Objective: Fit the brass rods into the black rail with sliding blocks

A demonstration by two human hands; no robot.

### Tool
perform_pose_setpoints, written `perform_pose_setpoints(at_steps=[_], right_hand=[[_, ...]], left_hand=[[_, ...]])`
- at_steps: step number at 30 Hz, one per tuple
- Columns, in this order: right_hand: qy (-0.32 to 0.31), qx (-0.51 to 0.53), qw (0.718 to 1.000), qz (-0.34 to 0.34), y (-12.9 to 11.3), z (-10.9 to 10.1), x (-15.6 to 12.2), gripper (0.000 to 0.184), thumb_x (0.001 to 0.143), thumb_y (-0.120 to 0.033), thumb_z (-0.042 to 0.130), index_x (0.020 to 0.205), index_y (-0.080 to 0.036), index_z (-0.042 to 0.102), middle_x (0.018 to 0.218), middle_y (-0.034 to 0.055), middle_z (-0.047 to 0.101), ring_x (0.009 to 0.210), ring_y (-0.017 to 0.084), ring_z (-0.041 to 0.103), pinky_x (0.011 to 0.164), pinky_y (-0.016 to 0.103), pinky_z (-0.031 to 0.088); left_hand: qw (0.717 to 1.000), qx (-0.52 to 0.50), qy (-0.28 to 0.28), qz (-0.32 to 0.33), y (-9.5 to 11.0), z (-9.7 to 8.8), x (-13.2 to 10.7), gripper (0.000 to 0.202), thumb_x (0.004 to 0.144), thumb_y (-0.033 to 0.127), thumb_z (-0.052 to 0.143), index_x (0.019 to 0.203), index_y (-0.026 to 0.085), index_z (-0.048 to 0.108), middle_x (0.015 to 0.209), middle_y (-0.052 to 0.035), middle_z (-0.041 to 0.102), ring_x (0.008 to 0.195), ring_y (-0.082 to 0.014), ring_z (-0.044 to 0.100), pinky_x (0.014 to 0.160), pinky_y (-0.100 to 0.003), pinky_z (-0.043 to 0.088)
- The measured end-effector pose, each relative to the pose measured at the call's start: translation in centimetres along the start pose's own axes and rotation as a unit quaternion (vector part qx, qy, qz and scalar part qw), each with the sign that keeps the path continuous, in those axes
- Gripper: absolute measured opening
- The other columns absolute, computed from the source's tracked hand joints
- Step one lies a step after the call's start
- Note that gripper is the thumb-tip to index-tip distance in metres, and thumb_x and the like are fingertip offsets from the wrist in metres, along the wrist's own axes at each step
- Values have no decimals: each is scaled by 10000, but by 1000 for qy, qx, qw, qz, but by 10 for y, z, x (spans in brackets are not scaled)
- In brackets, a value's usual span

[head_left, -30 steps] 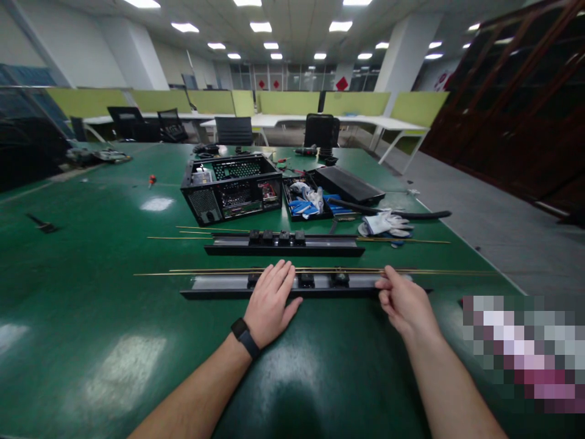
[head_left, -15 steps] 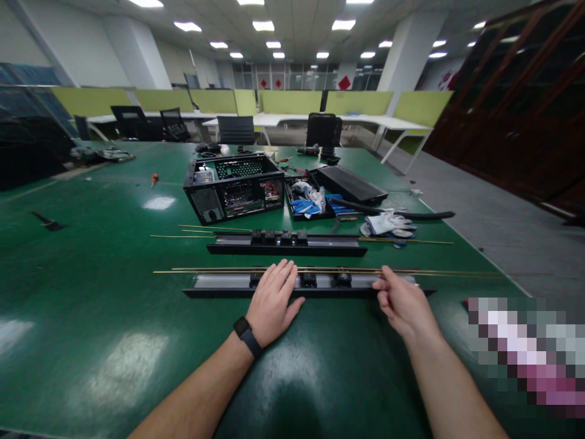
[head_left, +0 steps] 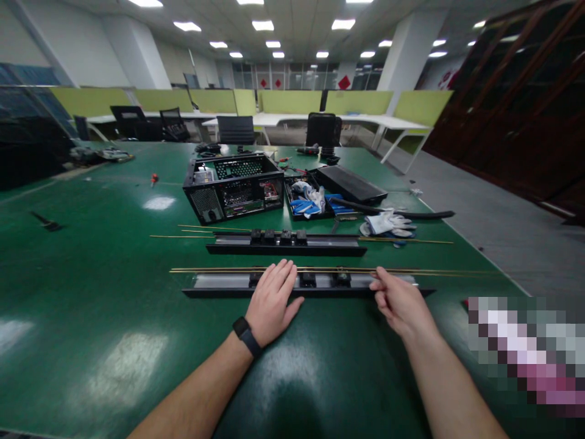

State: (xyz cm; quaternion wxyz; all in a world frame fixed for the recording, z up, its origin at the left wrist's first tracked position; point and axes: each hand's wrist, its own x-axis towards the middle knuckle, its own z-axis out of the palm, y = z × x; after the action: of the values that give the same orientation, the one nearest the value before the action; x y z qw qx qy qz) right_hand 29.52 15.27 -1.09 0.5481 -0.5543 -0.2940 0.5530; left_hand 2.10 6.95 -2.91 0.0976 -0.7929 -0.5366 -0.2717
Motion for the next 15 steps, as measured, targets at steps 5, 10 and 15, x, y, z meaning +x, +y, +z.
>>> perform_pose_setpoints(at_steps=[5,10,15], right_hand=[[33,12,999,-7,-1,-6,7,193,810,-289,717,796,-133,605,566,-11,595,303,47,386,216,133,196],[63,16,998,-4,-4,-11,11,192,827,-301,702,815,-144,592,578,-2,611,297,51,381,217,139,198],[-7,-14,1000,3,1,-2,3,254,792,-342,741,841,-122,623,603,23,637,291,51,384,214,138,180]], left_hand=[[1000,-2,1,1,0,0,0,635,926,313,554,1491,125,333,1501,-157,443,1432,-288,352,1182,-507,304],[1000,-7,2,-1,0,1,0,639,924,314,553,1496,132,331,1506,-155,436,1437,-293,344,1180,-516,303],[1000,-4,1,-2,0,0,1,637,925,311,554,1492,121,335,1504,-158,438,1439,-283,341,1185,-504,299]])
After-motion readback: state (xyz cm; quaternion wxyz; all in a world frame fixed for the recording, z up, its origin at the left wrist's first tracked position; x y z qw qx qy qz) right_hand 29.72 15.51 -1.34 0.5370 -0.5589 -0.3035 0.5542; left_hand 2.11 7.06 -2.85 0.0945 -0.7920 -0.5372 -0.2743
